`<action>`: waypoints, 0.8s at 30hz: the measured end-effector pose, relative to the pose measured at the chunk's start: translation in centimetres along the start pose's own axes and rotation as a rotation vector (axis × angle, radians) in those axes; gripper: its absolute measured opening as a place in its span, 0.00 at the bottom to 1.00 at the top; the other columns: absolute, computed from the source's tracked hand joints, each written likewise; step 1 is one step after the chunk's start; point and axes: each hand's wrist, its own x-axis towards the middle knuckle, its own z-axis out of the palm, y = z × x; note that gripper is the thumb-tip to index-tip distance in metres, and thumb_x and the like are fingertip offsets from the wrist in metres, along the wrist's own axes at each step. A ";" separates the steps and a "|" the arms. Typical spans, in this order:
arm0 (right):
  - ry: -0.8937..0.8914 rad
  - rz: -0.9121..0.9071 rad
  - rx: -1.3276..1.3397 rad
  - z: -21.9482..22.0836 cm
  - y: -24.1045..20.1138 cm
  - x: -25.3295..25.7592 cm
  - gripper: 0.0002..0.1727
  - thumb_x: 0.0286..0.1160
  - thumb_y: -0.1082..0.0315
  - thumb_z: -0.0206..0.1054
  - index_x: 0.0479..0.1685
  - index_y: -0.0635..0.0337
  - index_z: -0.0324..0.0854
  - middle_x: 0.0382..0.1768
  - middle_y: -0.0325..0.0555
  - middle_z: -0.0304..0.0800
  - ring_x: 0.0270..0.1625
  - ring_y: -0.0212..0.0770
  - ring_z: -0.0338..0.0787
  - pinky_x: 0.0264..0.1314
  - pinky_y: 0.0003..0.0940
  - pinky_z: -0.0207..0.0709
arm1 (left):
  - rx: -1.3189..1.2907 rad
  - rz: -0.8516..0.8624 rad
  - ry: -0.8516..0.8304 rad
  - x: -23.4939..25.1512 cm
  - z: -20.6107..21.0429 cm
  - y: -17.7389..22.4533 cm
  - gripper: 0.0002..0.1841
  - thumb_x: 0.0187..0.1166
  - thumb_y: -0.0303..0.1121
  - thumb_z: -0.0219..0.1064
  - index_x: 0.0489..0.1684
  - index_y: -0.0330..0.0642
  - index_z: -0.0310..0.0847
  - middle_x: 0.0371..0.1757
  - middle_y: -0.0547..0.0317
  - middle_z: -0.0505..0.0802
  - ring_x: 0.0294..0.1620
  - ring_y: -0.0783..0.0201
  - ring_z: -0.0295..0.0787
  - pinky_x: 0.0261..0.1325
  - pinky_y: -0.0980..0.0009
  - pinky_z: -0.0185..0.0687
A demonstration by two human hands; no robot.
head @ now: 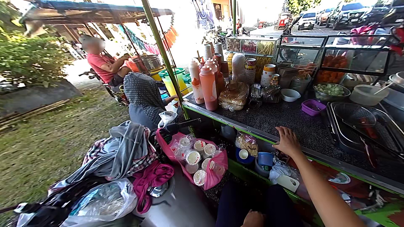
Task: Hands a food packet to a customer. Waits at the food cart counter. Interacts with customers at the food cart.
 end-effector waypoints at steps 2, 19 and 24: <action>-0.007 0.004 -0.001 -0.1 -0.1 0.0 0.54 0.57 0.49 0.84 0.90 0.53 0.62 0.87 0.58 0.65 0.90 0.59 0.62 0.88 0.59 0.55 | -0.005 0.002 0.002 0.0 0.0 0.0 0.19 0.86 0.38 0.60 0.66 0.36 0.84 0.65 0.39 0.91 0.73 0.41 0.84 0.79 0.37 0.66; -0.005 0.003 -0.010 -0.1 -0.1 -0.1 0.54 0.57 0.48 0.84 0.90 0.53 0.63 0.87 0.57 0.65 0.90 0.59 0.62 0.88 0.58 0.56 | 0.006 -0.016 -0.028 0.0 -0.1 0.2 0.20 0.87 0.38 0.58 0.69 0.36 0.82 0.67 0.39 0.90 0.74 0.40 0.83 0.81 0.37 0.65; -0.001 0.002 -0.010 -0.1 -0.1 -0.1 0.54 0.57 0.49 0.84 0.90 0.53 0.63 0.87 0.58 0.65 0.90 0.59 0.62 0.88 0.58 0.55 | 0.012 -0.018 -0.035 0.1 -0.1 0.2 0.20 0.87 0.39 0.59 0.69 0.36 0.82 0.67 0.39 0.90 0.74 0.41 0.82 0.81 0.37 0.65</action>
